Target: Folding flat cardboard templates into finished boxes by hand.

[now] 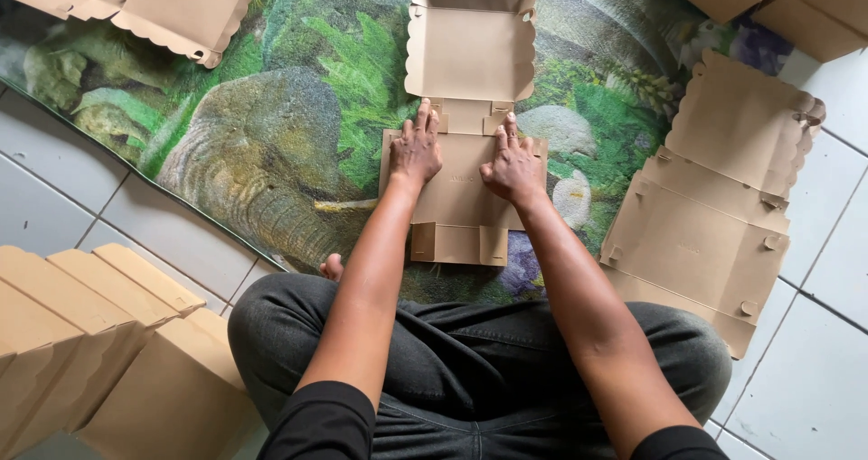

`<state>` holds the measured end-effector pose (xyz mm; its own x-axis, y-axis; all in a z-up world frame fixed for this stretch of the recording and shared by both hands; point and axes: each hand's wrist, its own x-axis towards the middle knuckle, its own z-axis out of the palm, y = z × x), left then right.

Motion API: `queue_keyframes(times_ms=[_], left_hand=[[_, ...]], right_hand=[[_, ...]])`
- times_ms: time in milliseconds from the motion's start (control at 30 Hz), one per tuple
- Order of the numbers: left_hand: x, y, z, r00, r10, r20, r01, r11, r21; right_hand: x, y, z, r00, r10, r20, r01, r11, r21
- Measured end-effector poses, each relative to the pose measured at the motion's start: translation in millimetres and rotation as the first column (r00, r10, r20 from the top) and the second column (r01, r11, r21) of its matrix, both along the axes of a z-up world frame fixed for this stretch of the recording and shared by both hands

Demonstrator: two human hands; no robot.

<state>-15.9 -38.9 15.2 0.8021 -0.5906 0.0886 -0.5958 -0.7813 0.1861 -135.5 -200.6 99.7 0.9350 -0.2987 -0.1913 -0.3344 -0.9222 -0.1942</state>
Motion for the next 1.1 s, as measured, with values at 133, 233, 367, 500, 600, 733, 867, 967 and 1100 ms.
queue_keyframes(times_ms=[133, 233, 367, 500, 600, 733, 867, 967, 1100], left_hand=[[5.8, 0.0, 3.9, 0.999, -0.033, -0.039, 0.034, 0.999, 0.025], [11.4, -0.3, 8.2, 0.994, -0.045, -0.096, 0.047, 0.999, 0.013], [7.3, 10.1, 27.3, 0.98, -0.068, -0.185, 0.072, 0.997, 0.015], [11.8, 8.7, -18.1, 0.994, -0.046, -0.099, 0.039, 0.996, -0.078], [7.1, 8.8, -25.3, 0.999, -0.035, -0.038, 0.031, 0.993, -0.113], [3.6, 2.2, -44.6, 0.999, 0.002, 0.044, 0.003, 0.994, -0.108], [-11.6, 9.9, -32.1, 0.996, 0.024, 0.081, -0.021, 0.999, -0.04], [-23.3, 16.6, 2.7, 1.0, 0.013, -0.026, -0.012, 0.999, 0.035], [-12.2, 27.2, 38.2, 0.937, -0.011, -0.349, 0.094, 0.971, 0.222]], right_hand=[[12.5, -6.9, 10.3, 0.997, 0.03, -0.073, -0.034, 0.998, -0.055], [27.1, -21.7, 4.1, 0.982, 0.07, -0.175, -0.065, 0.997, 0.038], [36.3, -39.3, -29.3, 0.962, 0.116, -0.248, -0.098, 0.992, 0.082], [20.0, -36.1, -27.7, 0.983, 0.125, -0.135, -0.119, 0.992, 0.052], [4.6, -30.1, -34.5, 0.996, 0.078, 0.03, -0.078, 0.997, -0.011], [-9.6, -15.8, -61.2, 0.983, 0.052, 0.175, -0.029, 0.991, -0.128], [-11.8, -2.1, -47.0, 0.972, 0.096, 0.214, -0.039, 0.965, -0.259], [0.8, -10.9, -69.5, 0.983, 0.118, 0.14, -0.077, 0.961, -0.264], [28.5, -52.2, -120.2, 0.974, 0.205, -0.093, -0.22, 0.956, -0.192]])
